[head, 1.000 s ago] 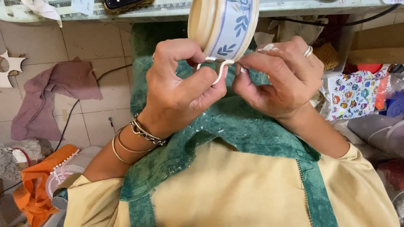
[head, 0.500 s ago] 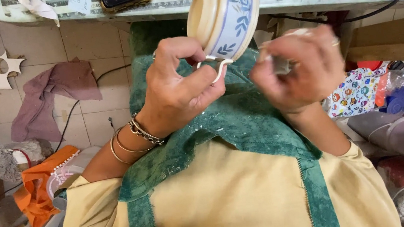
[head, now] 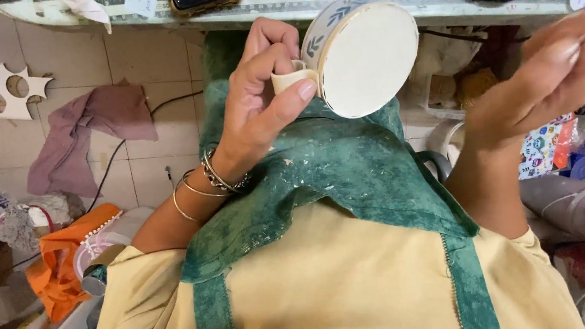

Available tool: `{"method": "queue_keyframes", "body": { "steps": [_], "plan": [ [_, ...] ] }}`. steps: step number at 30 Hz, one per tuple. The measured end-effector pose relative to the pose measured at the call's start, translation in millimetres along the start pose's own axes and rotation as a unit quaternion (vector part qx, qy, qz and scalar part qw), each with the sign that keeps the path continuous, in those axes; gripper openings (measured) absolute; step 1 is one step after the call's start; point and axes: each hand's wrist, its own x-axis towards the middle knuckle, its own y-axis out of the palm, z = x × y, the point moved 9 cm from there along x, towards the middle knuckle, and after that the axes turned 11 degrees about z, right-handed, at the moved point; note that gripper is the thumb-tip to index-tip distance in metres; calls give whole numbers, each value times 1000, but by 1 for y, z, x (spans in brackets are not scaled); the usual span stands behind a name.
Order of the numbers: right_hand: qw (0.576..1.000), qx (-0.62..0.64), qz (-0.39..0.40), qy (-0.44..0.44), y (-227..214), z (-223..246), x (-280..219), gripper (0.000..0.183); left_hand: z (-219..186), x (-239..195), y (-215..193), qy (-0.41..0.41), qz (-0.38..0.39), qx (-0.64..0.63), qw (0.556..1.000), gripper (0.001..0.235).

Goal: The person paints the inside of a ceramic cup with white paint using a brush. They dip the brush into a small paint container to reload paint and continue applying it to the cup's interior. The person then inspects the painted surface by rotating the cup.

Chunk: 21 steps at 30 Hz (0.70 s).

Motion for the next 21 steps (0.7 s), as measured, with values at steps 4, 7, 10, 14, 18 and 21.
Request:
{"method": "queue_keyframes", "body": {
  "steps": [4,7,10,14,18,21],
  "plan": [
    [993,-65,100,-6,6,-15,6,14,-1,1,-1,-2,-8,-4,1000,26],
    [977,-108,180,34,19,9,19,21,0,1,0,0,-7,-11,1000,26],
    [976,-88,195,41,24,20,23,20,0,0,-1,15,-3,8,1000,26],
    [983,-16,183,24,27,35,25,16,-11,1,1,30,13,64,997,27],
    [988,29,154,18,30,32,19,32,-10,-3,2,100,16,169,980,25],
    [985,80,142,59,32,24,10,28,-22,-5,9,148,40,210,965,27]
  ]
}}
